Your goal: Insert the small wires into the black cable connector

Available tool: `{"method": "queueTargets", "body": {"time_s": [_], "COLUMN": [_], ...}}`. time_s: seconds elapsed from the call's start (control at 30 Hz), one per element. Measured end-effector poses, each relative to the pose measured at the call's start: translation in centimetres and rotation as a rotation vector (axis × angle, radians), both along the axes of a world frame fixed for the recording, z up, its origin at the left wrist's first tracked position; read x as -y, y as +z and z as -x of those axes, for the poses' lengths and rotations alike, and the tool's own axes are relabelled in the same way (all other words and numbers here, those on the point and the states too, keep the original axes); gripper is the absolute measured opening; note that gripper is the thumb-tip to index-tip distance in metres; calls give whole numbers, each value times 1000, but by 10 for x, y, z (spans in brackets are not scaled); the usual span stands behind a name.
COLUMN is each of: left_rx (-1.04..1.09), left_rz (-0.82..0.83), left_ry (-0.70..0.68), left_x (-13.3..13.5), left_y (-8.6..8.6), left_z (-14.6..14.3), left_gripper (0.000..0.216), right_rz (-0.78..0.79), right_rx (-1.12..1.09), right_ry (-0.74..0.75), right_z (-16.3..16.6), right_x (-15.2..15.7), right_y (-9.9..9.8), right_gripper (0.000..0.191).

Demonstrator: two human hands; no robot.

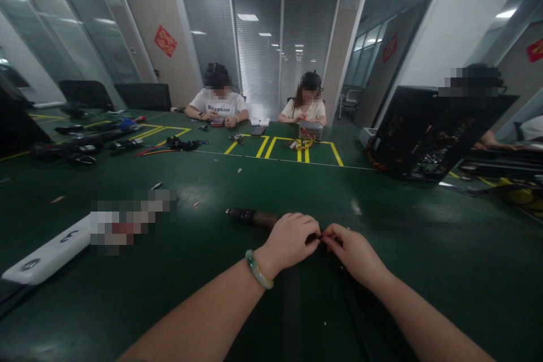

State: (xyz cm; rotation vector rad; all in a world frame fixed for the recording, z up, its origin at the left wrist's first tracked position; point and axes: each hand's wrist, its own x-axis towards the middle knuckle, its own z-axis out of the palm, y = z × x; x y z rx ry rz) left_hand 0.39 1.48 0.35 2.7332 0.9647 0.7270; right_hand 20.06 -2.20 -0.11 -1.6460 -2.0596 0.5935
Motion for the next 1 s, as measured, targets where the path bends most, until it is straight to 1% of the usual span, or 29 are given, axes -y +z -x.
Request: {"method": "queueTargets", "body": {"time_s": [0.17,0.33,0.5,0.7,0.8,1.0], "left_rx": [-2,15,40,41,31,30], "left_rz": [-1,3,18,28,32,41], "left_ry": [22,50,32,33,41,45], "left_x": [1,1,-1,0,1,3], "left_y": [1,-1,-2,1,2,5], "left_z": [-2,-2,-1,-2,-1,-1], "left_gripper": [8,11,7,7,7,7], "right_rz": [21,94,101,130,119,148], "right_rx": [6,-97,-143,-146,-165,-199], "right_ry": [-35,-52,-55,-33,-20,-45], "right_z": [2,3,1,0,0,0], "right_x": [0,0,-1,0,0,1], "right_y": [-1,-3,-6,-2,0,1], "right_gripper": [12,17,17,17,17,20]}}
